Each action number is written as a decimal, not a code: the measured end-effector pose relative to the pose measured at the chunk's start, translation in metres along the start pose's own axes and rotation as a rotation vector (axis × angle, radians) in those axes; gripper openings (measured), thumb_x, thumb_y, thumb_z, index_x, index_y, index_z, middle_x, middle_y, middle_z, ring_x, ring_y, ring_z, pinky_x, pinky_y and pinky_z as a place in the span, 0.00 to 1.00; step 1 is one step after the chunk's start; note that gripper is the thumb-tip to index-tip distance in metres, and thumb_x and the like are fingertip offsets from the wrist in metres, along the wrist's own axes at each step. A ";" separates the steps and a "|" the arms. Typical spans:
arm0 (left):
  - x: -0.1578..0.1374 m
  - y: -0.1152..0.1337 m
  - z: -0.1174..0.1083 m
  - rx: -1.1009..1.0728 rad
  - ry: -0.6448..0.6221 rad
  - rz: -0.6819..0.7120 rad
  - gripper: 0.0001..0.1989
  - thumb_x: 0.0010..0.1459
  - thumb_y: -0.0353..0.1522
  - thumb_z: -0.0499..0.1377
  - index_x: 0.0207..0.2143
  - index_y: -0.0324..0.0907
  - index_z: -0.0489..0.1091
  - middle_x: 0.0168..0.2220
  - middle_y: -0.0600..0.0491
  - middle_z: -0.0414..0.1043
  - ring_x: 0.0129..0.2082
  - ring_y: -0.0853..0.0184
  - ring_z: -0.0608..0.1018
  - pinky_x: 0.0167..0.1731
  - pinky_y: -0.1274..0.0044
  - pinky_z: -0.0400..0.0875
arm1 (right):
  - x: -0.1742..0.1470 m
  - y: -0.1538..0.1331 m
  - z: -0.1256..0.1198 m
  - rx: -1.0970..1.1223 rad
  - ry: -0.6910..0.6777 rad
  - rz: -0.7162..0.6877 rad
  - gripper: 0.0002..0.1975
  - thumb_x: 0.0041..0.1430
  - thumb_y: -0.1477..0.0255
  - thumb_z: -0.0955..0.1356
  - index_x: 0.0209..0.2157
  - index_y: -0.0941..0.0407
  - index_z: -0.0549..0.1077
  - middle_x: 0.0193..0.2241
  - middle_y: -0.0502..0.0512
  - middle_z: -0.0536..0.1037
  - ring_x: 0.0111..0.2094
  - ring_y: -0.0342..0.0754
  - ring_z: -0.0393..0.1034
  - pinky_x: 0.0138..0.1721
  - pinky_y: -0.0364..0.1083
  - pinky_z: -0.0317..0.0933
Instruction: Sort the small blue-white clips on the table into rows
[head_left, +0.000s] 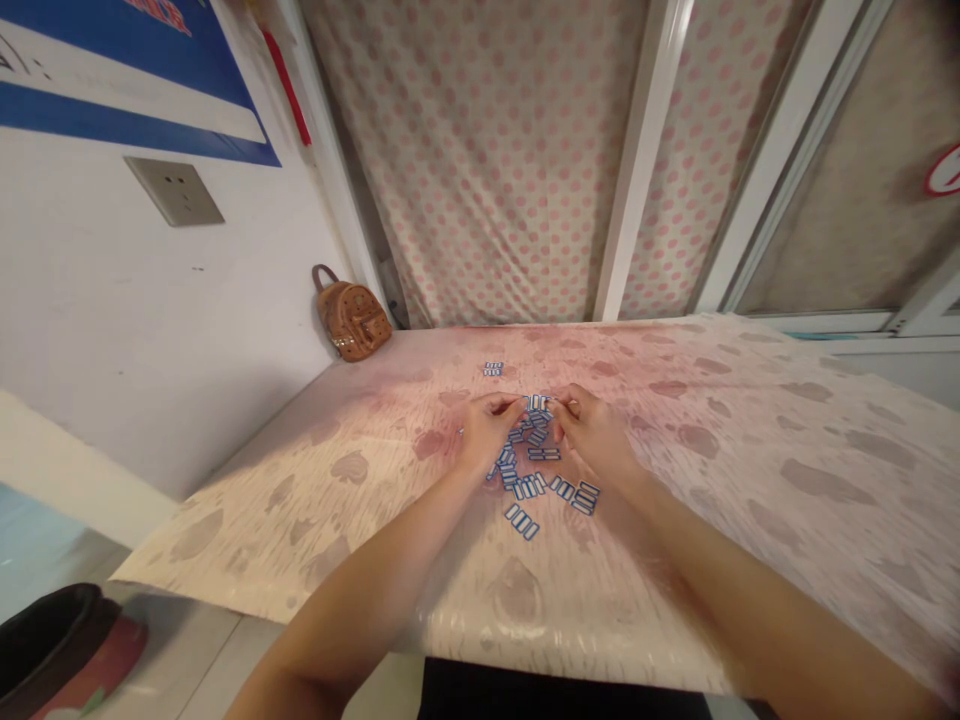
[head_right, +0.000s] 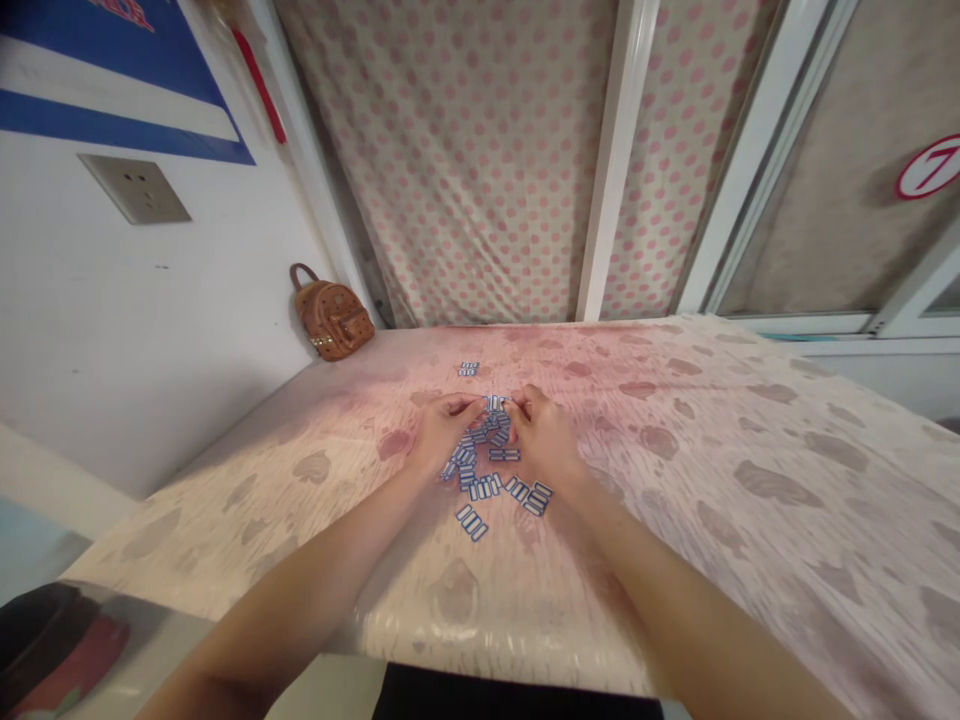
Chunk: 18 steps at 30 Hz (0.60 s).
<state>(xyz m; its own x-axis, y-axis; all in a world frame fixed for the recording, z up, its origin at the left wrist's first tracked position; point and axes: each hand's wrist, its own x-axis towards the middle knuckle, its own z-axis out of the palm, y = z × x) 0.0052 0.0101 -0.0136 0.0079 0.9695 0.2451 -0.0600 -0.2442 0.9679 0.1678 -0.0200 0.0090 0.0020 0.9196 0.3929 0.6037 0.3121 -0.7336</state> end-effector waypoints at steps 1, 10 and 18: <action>0.000 0.000 0.001 -0.007 -0.001 -0.003 0.07 0.53 0.33 0.66 0.31 0.38 0.80 0.27 0.50 0.79 0.28 0.66 0.79 0.30 0.77 0.74 | 0.000 0.000 0.000 -0.012 0.000 -0.002 0.09 0.62 0.67 0.63 0.27 0.52 0.65 0.16 0.47 0.75 0.22 0.47 0.71 0.28 0.44 0.57; -0.001 -0.001 0.003 -0.044 -0.030 -0.027 0.06 0.53 0.33 0.67 0.31 0.38 0.80 0.29 0.50 0.80 0.30 0.65 0.80 0.32 0.76 0.75 | -0.001 0.004 0.004 -0.010 0.002 -0.025 0.10 0.62 0.66 0.63 0.27 0.51 0.66 0.16 0.47 0.74 0.21 0.48 0.70 0.27 0.45 0.55; -0.003 0.001 0.005 -0.053 -0.034 -0.042 0.05 0.53 0.32 0.67 0.30 0.39 0.80 0.28 0.51 0.79 0.29 0.66 0.80 0.33 0.76 0.75 | 0.000 0.004 0.005 -0.010 0.006 -0.009 0.10 0.62 0.66 0.63 0.26 0.51 0.65 0.15 0.48 0.73 0.20 0.47 0.69 0.26 0.45 0.54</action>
<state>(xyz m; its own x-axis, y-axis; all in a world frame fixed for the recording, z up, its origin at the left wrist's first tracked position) 0.0097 0.0066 -0.0127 0.0454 0.9774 0.2066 -0.1118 -0.2005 0.9733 0.1661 -0.0177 0.0031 0.0011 0.9153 0.4027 0.6118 0.3180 -0.7243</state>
